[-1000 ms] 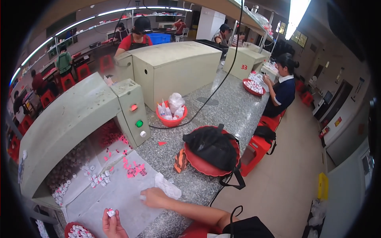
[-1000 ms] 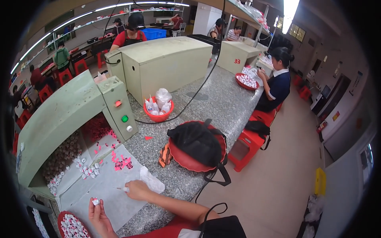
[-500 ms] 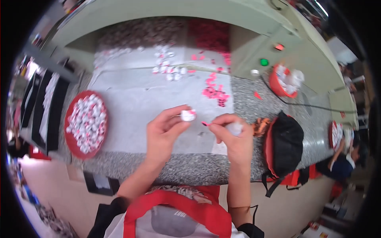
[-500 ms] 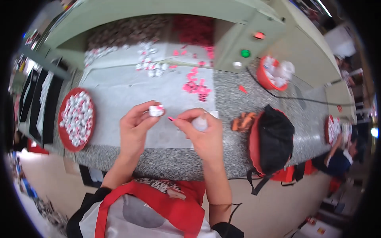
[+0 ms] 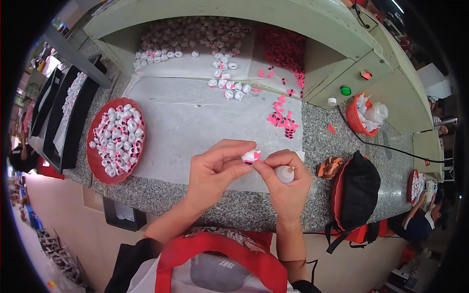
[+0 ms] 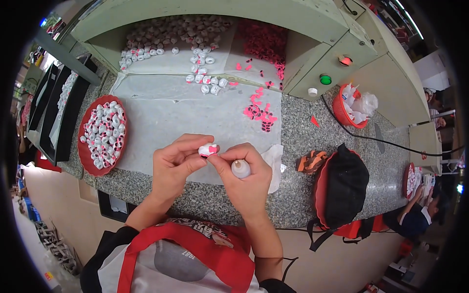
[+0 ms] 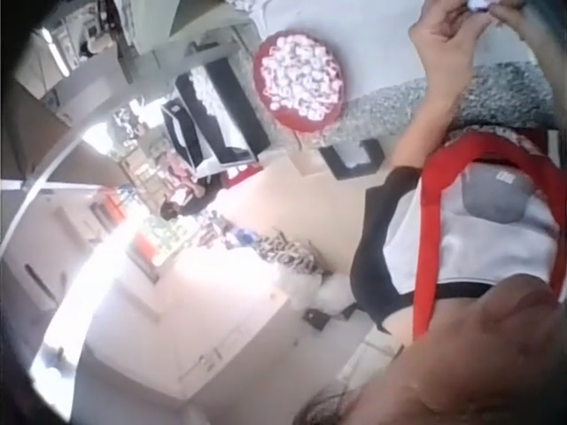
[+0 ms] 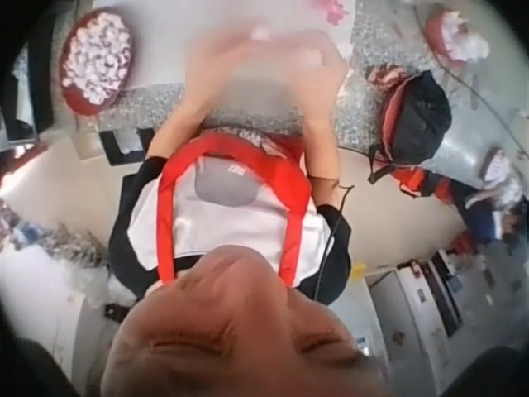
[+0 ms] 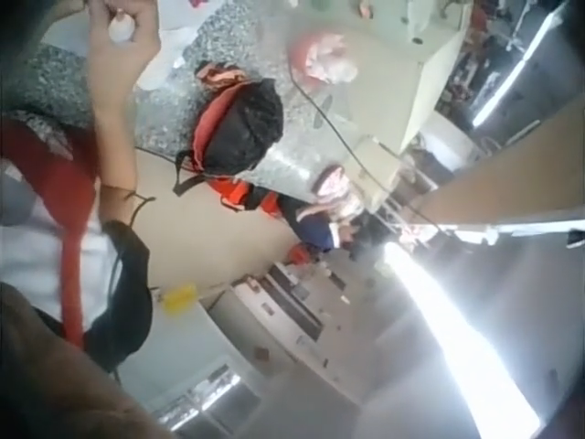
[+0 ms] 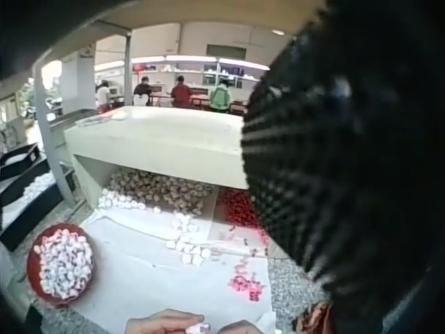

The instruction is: Applying glue to small pink bows and attaching them to white toy cat heads.

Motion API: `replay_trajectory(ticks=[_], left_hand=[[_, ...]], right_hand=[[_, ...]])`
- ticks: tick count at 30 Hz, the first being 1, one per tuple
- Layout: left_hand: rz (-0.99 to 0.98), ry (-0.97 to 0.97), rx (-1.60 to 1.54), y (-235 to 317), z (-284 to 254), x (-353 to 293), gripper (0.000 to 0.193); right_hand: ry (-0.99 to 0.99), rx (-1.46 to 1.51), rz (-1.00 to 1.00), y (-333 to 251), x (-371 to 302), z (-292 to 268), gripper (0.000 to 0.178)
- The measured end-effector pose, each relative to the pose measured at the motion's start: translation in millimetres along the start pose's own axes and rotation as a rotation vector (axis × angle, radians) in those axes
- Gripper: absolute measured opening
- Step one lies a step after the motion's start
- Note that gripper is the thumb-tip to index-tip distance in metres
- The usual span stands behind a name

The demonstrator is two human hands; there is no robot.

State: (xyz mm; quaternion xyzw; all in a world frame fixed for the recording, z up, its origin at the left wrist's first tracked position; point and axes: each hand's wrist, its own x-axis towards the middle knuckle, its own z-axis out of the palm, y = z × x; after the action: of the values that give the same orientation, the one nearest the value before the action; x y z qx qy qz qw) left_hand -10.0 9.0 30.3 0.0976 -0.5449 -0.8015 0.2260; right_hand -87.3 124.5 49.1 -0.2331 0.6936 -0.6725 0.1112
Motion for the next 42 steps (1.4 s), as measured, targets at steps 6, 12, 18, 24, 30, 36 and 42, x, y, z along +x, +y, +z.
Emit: replay_trajectory(ticks=[6,12,18,24,30,36,42], left_hand=[[-0.120,0.006,-0.166,-7.5,-2.0,-0.1,0.027],[-0.053,0.134,-0.119,-20.8,0.7,7.8,0.024],[-0.074,0.225,-0.168,-38.5,-14.6,19.1,0.024],[-0.156,0.226,-0.293,-45.0,-24.5,20.0,0.027],[-0.235,0.189,-0.407,-37.2,-30.8,24.8,0.026],[-0.326,0.098,-0.267,-17.3,-18.1,13.7,0.024],[-0.089,-0.072,0.047,-9.5,-4.7,-3.6,0.032]], right_hand=[[-0.164,0.130,0.177,3.2,7.4,-10.6,0.019],[-0.215,0.040,0.060,26.8,23.3,1.6,0.019],[-0.143,0.018,0.171,38.8,33.2,17.7,0.012],[-0.167,0.028,0.069,52.2,35.1,21.6,0.013],[-0.238,0.010,0.073,51.0,44.1,12.6,0.020],[-0.214,-0.046,-0.210,38.9,21.9,-1.9,0.029],[-0.315,0.334,0.011,32.1,13.7,-13.3,0.017]])
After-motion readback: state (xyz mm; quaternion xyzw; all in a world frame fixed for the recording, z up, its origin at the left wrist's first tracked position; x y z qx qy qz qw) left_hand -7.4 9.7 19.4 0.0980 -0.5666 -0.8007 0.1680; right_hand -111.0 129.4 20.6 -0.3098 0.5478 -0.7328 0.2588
